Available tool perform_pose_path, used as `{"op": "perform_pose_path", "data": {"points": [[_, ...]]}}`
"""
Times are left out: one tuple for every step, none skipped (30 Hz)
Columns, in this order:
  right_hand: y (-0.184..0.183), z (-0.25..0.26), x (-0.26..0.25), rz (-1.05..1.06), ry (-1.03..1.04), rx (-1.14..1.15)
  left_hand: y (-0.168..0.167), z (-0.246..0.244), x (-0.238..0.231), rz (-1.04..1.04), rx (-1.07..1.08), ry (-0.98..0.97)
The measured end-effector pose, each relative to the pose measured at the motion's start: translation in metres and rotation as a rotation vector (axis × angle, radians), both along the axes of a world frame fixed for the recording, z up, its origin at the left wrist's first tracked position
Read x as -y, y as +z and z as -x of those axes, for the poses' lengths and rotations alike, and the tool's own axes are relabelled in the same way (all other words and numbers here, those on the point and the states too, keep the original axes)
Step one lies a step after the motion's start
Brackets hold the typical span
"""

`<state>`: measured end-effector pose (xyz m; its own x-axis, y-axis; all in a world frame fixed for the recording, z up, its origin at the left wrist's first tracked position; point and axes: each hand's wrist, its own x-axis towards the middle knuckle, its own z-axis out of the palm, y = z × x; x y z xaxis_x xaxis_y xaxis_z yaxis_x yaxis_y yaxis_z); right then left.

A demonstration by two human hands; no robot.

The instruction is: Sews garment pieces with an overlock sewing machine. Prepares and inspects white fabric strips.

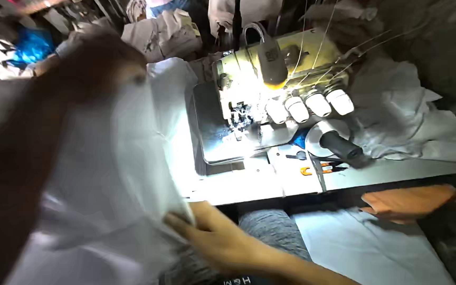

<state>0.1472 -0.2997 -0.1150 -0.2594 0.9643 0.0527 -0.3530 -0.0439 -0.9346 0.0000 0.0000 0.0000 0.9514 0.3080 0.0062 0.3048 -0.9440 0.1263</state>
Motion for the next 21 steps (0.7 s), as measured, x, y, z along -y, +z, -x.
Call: {"op": "perform_pose_path", "data": {"points": [[-0.022, -0.028, 0.014, 0.076, 0.008, 0.077, -0.02, -0.04, 0.026, 0.153, -0.004, 0.085], [-0.043, -0.054, 0.027, 0.117, 0.002, 0.168, -0.043, -0.069, 0.042, 0.249, -0.002, 0.125], [-0.062, -0.076, 0.039, 0.122, 0.008, 0.256, -0.062, -0.086, 0.053, 0.335, -0.005, 0.151], [-0.075, -0.094, 0.047, 0.12, 0.017, 0.35, -0.077, -0.096, 0.062, 0.402, 0.009, 0.183], [-0.083, -0.105, 0.052, 0.12, 0.006, 0.484, -0.088, -0.101, 0.07, 0.444, 0.032, 0.219], [-0.087, -0.109, 0.053, 0.11, -0.046, 0.668, -0.097, -0.103, 0.076, 0.451, 0.07, 0.245], [-0.089, -0.108, 0.048, 0.073, -0.16, 0.852, -0.103, -0.104, 0.082, 0.446, 0.124, 0.267], [-0.09, -0.104, 0.038, 0.028, -0.305, 0.97, -0.108, -0.105, 0.085, 0.434, 0.174, 0.291], [-0.089, -0.099, 0.026, -0.014, -0.438, 1.007, -0.111, -0.104, 0.087, 0.423, 0.221, 0.3], [-0.087, -0.092, 0.013, -0.04, -0.547, 0.959, -0.113, -0.102, 0.089, 0.422, 0.265, 0.297], [-0.085, -0.084, 0.002, -0.051, -0.637, 0.836, -0.113, -0.101, 0.092, 0.424, 0.307, 0.291], [-0.083, -0.077, -0.007, -0.05, -0.702, 0.689, -0.113, -0.099, 0.095, 0.431, 0.346, 0.279], [-0.079, -0.07, -0.012, -0.035, -0.739, 0.559, -0.111, -0.098, 0.099, 0.442, 0.375, 0.269], [-0.077, -0.065, -0.013, -0.017, -0.756, 0.446, -0.108, -0.096, 0.105, 0.462, 0.393, 0.263], [-0.075, -0.062, -0.012, -0.006, -0.762, 0.356, -0.105, -0.094, 0.112, 0.49, 0.407, 0.263], [-0.074, -0.061, -0.01, -0.005, -0.767, 0.295, -0.104, -0.092, 0.117, 0.526, 0.422, 0.259], [-0.071, -0.061, -0.007, -0.009, -0.768, 0.251, -0.104, -0.089, 0.12, 0.574, 0.435, 0.25], [-0.069, -0.062, -0.006, -0.016, -0.762, 0.216, -0.103, -0.087, 0.121, 0.61, 0.443, 0.238], [-0.066, -0.063, -0.004, -0.011, -0.752, 0.191, -0.103, -0.085, 0.121, 0.625, 0.441, 0.227], [-0.064, -0.064, -0.002, 0.0, -0.743, 0.184, -0.102, -0.084, 0.121, 0.628, 0.435, 0.221], [-0.063, -0.064, 0.0, 0.017, -0.734, 0.18, -0.101, -0.084, 0.121, 0.619, 0.421, 0.222]]}}
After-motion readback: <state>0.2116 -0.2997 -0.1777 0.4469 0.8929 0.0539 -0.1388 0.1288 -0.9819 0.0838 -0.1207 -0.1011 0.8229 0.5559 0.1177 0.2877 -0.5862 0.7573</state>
